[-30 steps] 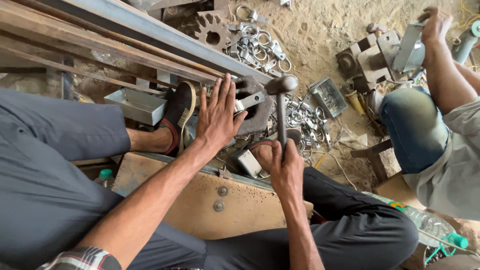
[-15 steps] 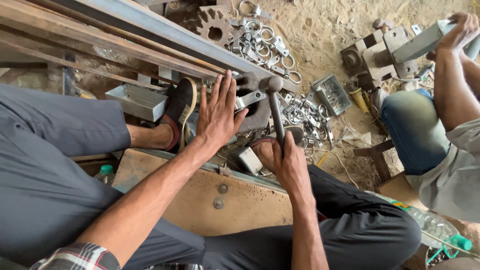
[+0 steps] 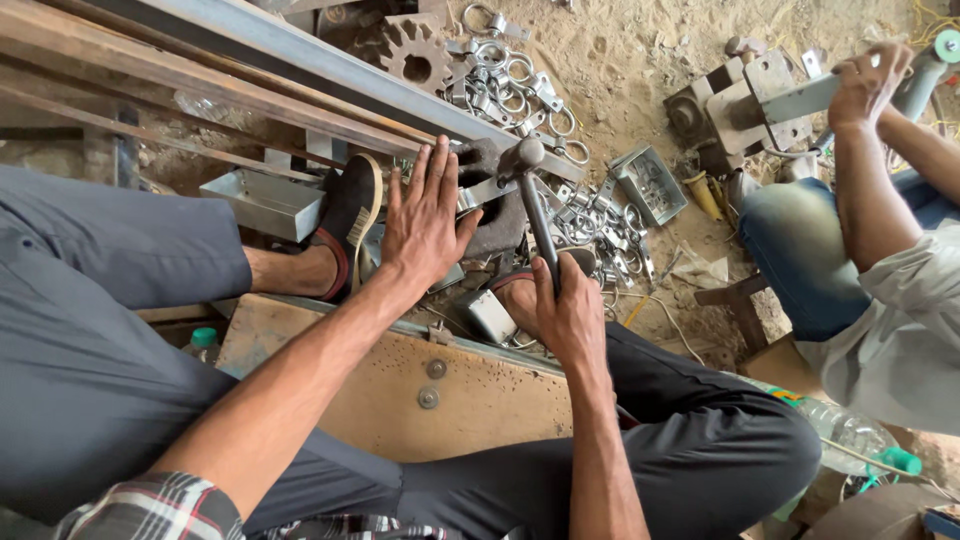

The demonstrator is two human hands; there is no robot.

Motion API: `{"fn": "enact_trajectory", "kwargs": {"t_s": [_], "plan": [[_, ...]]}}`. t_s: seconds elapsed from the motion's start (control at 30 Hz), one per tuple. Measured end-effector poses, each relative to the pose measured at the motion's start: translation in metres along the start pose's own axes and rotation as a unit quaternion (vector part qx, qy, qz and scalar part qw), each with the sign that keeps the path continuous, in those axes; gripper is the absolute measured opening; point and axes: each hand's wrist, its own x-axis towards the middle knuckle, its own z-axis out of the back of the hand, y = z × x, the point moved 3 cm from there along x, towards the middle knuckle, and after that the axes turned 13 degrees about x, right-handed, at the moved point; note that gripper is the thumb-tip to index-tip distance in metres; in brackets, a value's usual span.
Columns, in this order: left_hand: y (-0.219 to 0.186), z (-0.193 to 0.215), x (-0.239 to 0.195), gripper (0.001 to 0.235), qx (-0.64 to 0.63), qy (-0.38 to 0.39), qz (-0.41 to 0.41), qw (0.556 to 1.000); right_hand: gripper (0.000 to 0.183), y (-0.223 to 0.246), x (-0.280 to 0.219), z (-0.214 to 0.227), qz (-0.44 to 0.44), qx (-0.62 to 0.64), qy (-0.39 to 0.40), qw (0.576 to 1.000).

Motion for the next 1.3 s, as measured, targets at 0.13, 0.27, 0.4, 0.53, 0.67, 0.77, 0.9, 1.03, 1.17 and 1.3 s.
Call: {"fn": "enact_trajectory", "kwargs": {"t_s": [0.13,0.27,0.4,0.53,0.67,0.77,0.9,1.03,1.17,1.3], "plan": [[0.002,0.002,0.004,0.084,0.014,-0.003,0.001,1.000,0.031,-0.005,0.000,-0.003,-0.008,0.038,-0.026,0.999],[0.002,0.001,0.003,0.085,0.024,0.041,0.009,0.999,0.029,0.009,-0.007,0.011,0.019,0.046,-0.079,0.996],[0.002,0.000,0.002,0.085,0.005,0.026,0.006,1.000,0.025,0.014,-0.006,0.015,-0.010,0.022,-0.025,0.999],[0.002,0.001,0.003,0.083,0.005,0.001,0.003,1.000,0.025,0.009,-0.004,0.007,-0.046,-0.019,0.031,0.998],[0.001,0.003,0.002,0.082,0.003,0.021,0.010,1.000,0.027,0.005,-0.003,0.009,-0.065,-0.038,0.032,0.997],[0.000,0.006,0.001,0.083,-0.009,0.004,0.004,1.000,0.027,0.004,-0.003,0.009,0.000,-0.041,0.022,0.999],[0.001,0.011,0.004,0.086,-0.008,0.036,-0.007,0.999,0.031,-0.004,-0.001,0.009,-0.035,-0.018,0.020,0.999],[0.011,0.029,0.008,0.095,-0.044,0.106,-0.040,0.993,0.042,-0.014,0.004,0.004,-0.121,0.026,0.039,0.992],[0.025,0.062,-0.020,0.099,-0.001,0.163,-0.095,0.982,0.051,-0.016,0.007,0.002,-0.046,0.070,0.011,0.996],[0.027,0.089,-0.054,0.085,-0.007,0.166,-0.150,0.975,0.053,-0.024,0.011,0.000,-0.076,0.046,0.010,0.996]]}}
